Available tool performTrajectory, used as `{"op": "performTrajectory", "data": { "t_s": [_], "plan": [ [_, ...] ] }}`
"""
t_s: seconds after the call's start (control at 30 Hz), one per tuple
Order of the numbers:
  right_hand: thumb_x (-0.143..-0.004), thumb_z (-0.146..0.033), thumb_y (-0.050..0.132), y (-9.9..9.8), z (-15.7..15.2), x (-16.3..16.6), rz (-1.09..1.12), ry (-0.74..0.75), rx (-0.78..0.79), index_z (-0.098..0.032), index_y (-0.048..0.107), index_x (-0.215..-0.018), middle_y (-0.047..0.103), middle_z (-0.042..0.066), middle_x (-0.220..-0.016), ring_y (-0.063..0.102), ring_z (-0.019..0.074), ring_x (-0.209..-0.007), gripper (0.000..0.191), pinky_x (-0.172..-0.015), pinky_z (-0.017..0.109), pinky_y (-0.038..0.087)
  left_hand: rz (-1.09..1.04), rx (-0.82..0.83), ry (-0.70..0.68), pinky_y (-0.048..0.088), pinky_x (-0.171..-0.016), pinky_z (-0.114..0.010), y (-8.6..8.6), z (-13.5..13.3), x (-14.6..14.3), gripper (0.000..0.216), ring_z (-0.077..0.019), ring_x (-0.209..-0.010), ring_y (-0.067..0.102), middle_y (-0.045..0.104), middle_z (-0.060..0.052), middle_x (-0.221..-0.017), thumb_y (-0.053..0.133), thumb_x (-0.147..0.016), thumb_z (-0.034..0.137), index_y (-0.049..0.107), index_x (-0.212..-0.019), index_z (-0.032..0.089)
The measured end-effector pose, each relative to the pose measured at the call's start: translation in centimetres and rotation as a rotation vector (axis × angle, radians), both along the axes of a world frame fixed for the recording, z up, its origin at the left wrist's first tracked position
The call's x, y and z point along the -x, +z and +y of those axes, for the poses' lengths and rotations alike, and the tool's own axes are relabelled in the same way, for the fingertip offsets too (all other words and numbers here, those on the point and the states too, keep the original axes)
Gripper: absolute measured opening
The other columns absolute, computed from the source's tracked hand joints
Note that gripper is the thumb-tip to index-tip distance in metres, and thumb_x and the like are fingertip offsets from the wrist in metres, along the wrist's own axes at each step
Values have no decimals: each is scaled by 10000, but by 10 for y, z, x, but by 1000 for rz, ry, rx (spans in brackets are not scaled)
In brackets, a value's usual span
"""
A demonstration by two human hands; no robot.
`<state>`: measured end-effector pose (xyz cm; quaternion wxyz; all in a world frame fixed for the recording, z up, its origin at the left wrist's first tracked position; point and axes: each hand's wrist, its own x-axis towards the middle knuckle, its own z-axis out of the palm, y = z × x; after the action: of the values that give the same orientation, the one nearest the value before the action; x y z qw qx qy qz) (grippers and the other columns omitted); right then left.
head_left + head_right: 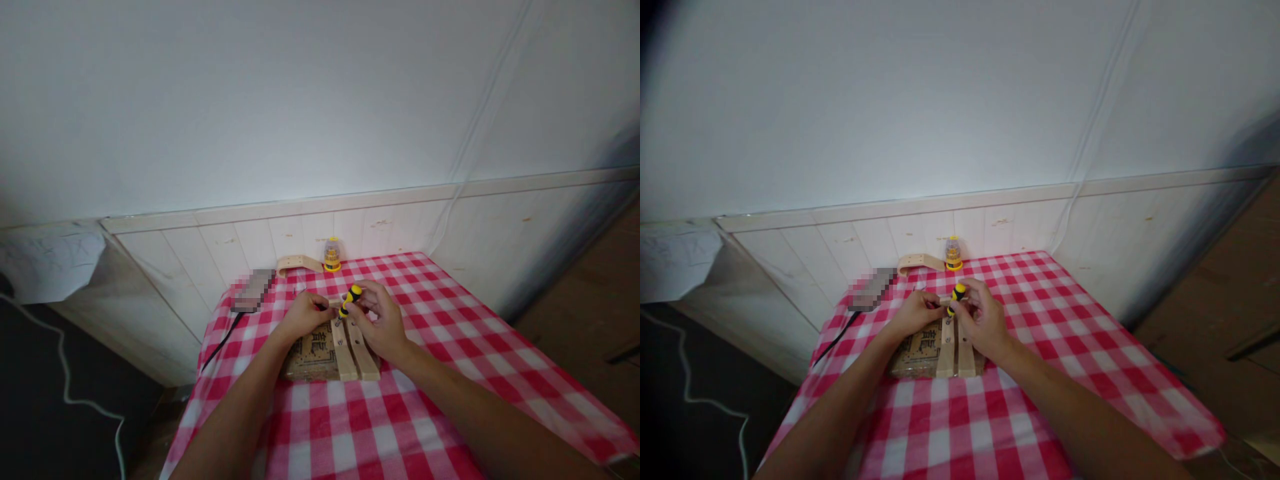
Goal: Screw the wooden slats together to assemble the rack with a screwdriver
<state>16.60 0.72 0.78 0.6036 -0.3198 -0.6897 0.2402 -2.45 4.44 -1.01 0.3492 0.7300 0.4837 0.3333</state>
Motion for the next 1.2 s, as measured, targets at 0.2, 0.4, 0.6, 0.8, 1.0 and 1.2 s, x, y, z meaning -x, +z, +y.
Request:
{"op": "performTrajectory", "data": {
  "t_s": [0.2, 0.4, 0.6, 0.8, 1.0, 1.2],
  "plan": [
    [-852, -282, 709, 0, 2, 2, 19, -46, 27, -243, 549, -1147, 705, 32, -895, 717, 187, -762, 338, -673, 300, 572, -11, 3, -10, 233, -493, -217, 1, -1, -1, 351, -70, -510, 338, 413, 51, -517, 652, -777, 421, 633, -595, 123],
    [-842, -290, 716, -1, 3, 2, 39, -35, 54, -238, 546, -1152, 699, 28, -889, 680, 165, -701, 358, -609, 273, 542, -9, 13, -6, 273, -504, -214, 3, -2, -1, 321, -81, -519, 384, 479, 36, -527, 652, -767, 408, 682, -634, 117],
    [-830, -285, 737, -2, 4, 3, 33, -38, 39, -244, 552, -1140, 691, 12, -867, 634, 143, -639, 363, -560, 254, 506, -11, 30, 6, 287, -507, -212, 6, -3, -2, 292, -83, -526, 395, 514, 29, -550, 654, -759, 387, 696, -656, 118],
    [-814, -281, 748, 0, 3, 3, 26, -52, 26, -242, 570, -1121, 682, -3, -835, 600, 128, -591, 356, -529, 240, 476, -9, 41, 7, 279, -506, -217, 6, -2, -2, 270, -85, -524, 392, 498, 35, -544, 659, -747, 368, 680, -649, 117],
    [-804, -271, 763, 0, 3, 4, 44, -45, 8, -245, 576, -1111, 702, 2, -872, 618, 124, -605, 361, -533, 229, 486, -12, 50, 2, 264, -501, -218, 5, -2, -2, 266, -79, -517, 372, 456, 47, -533, 641, -752, 349, 641, -614, 122],
    [-826, -296, 749, -4, 4, 1, -41, -93, -16, -250, 656, -1175, 622, -31, -675, 552, 132, -538, 364, -498, 245, 463, -21, 52, -8, 292, -521, -219, 7, -3, -1, 250, -89, -537, 406, 511, 32, -561, 642, -751, 343, 686, -666, 112]
  ]
}}
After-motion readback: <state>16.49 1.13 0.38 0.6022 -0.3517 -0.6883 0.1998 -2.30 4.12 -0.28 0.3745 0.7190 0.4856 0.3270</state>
